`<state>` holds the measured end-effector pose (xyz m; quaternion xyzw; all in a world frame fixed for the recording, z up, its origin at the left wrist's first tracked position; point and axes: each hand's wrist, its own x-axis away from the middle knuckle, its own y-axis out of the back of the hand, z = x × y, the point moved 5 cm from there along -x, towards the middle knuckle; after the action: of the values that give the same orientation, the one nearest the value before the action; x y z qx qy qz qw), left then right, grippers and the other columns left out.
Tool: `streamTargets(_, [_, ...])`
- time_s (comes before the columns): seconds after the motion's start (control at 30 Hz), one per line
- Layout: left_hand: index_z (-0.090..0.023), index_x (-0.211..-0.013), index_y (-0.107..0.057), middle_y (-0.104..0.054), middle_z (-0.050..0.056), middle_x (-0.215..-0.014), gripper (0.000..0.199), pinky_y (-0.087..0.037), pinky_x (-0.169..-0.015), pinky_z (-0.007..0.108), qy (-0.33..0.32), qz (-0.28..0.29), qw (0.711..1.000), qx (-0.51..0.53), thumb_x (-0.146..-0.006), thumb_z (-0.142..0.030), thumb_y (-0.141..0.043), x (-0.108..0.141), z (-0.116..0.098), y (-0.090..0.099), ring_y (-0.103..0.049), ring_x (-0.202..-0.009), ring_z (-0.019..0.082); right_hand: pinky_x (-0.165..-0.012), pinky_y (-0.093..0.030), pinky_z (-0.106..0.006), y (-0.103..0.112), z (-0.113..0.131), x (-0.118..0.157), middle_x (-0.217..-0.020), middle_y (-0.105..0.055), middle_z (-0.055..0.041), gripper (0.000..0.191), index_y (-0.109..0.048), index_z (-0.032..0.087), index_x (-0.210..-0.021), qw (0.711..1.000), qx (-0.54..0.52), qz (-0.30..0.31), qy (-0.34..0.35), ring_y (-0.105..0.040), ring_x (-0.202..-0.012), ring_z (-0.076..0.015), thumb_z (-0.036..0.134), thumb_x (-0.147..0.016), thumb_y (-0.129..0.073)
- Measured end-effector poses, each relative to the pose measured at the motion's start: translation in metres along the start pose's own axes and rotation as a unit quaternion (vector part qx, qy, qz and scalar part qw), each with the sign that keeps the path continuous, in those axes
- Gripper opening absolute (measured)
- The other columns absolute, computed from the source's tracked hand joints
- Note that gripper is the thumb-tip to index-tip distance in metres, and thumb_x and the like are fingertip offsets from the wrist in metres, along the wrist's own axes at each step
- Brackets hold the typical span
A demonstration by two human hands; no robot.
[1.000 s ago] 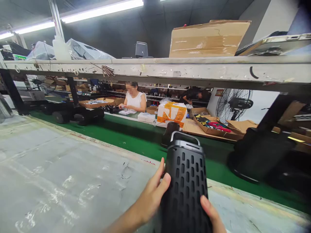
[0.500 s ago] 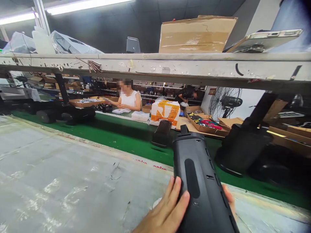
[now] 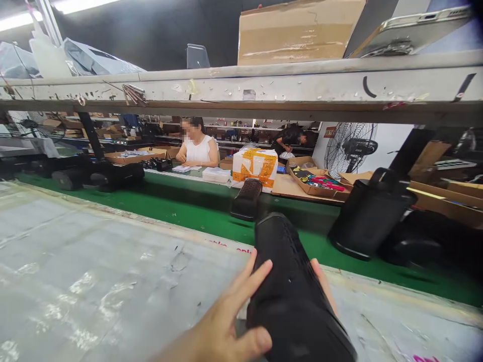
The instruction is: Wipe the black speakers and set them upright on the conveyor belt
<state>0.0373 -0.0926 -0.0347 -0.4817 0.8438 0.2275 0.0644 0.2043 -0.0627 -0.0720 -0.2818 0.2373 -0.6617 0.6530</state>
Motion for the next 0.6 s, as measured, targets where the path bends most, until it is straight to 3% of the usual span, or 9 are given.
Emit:
streamTargets(0.13, [-0.035,-0.147,-0.029,-0.011,0.000,-0.159,0.073,-0.010,-0.120,0.043,0.022,-0.006,1.000,0.004,-0.085,-0.070,-0.043,-0.005,0.013,0.008,-0.010,-0.147,0.026,-0.104,-0.039,-0.047,-0.006,-0.016,-0.006,-0.095,-0.071,-0.0067,0.051,-0.074,0.023,-0.101,0.989,-0.060,0.046,-0.127,-0.063,-0.103,-0.0274,0.067,-0.080,-0.058])
streamTargets(0.23, [-0.035,-0.147,-0.031,-0.013,0.000,-0.159,0.071,-0.009,-0.121,0.043,0.020,-0.009,1.000,0.014,-0.086,-0.068,-0.046,-0.005,0.017,0.008,-0.010,-0.147,0.026,-0.101,-0.043,-0.045,-0.006,-0.019,-0.005,-0.093,-0.071,-0.0062,0.054,-0.073,0.022,-0.105,0.980,-0.089,0.074,-0.161,-0.064,-0.101,-0.0276,0.067,-0.078,-0.061])
streamTargets(0.3, [-0.032,-0.146,-0.033,-0.014,0.002,-0.159,0.073,-0.012,-0.120,0.045,0.011,-0.012,0.998,0.054,-0.085,-0.067,-0.049,-0.006,0.017,0.008,-0.010,-0.147,0.029,-0.099,-0.045,-0.042,-0.006,-0.017,-0.003,-0.097,-0.071,-0.0055,0.054,-0.073,0.021,-0.106,0.981,-0.099,0.063,-0.154,-0.064,-0.100,-0.0265,0.066,-0.079,-0.060])
streamTargets(0.4, [-0.029,-0.148,-0.029,-0.013,0.005,-0.159,0.078,-0.023,-0.116,0.050,0.032,-0.011,0.977,0.211,-0.084,-0.071,-0.044,-0.011,0.021,0.008,-0.016,-0.145,0.033,-0.097,-0.047,-0.039,-0.008,-0.018,0.002,-0.100,-0.070,-0.0073,0.055,-0.071,0.016,-0.108,0.986,-0.079,-0.004,-0.148,-0.064,-0.101,-0.0263,0.062,-0.078,-0.063])
streamTargets(0.5, [-0.029,-0.151,-0.021,-0.011,0.005,-0.159,0.081,-0.031,-0.110,0.054,0.096,-0.044,0.949,0.297,-0.085,-0.072,-0.041,-0.012,0.028,0.010,-0.025,-0.142,0.035,-0.097,-0.048,-0.043,-0.016,-0.022,0.010,-0.110,-0.068,-0.0100,0.078,-0.054,0.014,-0.130,0.994,-0.005,-0.072,-0.083,-0.062,-0.106,-0.0303,0.051,-0.066,-0.078])
streamTargets(0.57, [-0.026,-0.151,-0.019,-0.019,0.008,-0.157,0.093,-0.026,-0.114,0.053,0.081,-0.060,0.945,0.310,-0.078,-0.071,-0.055,-0.010,0.026,0.012,-0.025,-0.142,0.036,-0.097,-0.047,-0.048,-0.028,-0.023,0.018,-0.123,-0.062,-0.0106,0.096,-0.040,0.019,-0.142,0.998,0.033,-0.052,0.011,-0.057,-0.114,-0.0343,0.048,-0.060,-0.082])
streamTargets(0.6, [-0.025,-0.151,-0.018,-0.025,0.009,-0.155,0.101,-0.022,-0.116,0.051,0.061,-0.060,0.945,0.316,-0.073,-0.070,-0.063,-0.008,0.024,0.012,-0.024,-0.142,0.037,-0.098,-0.047,-0.049,-0.035,-0.022,0.023,-0.128,-0.058,-0.0102,0.096,-0.038,0.022,-0.143,0.996,0.056,-0.027,0.058,-0.054,-0.118,-0.0358,0.050,-0.062,-0.080])
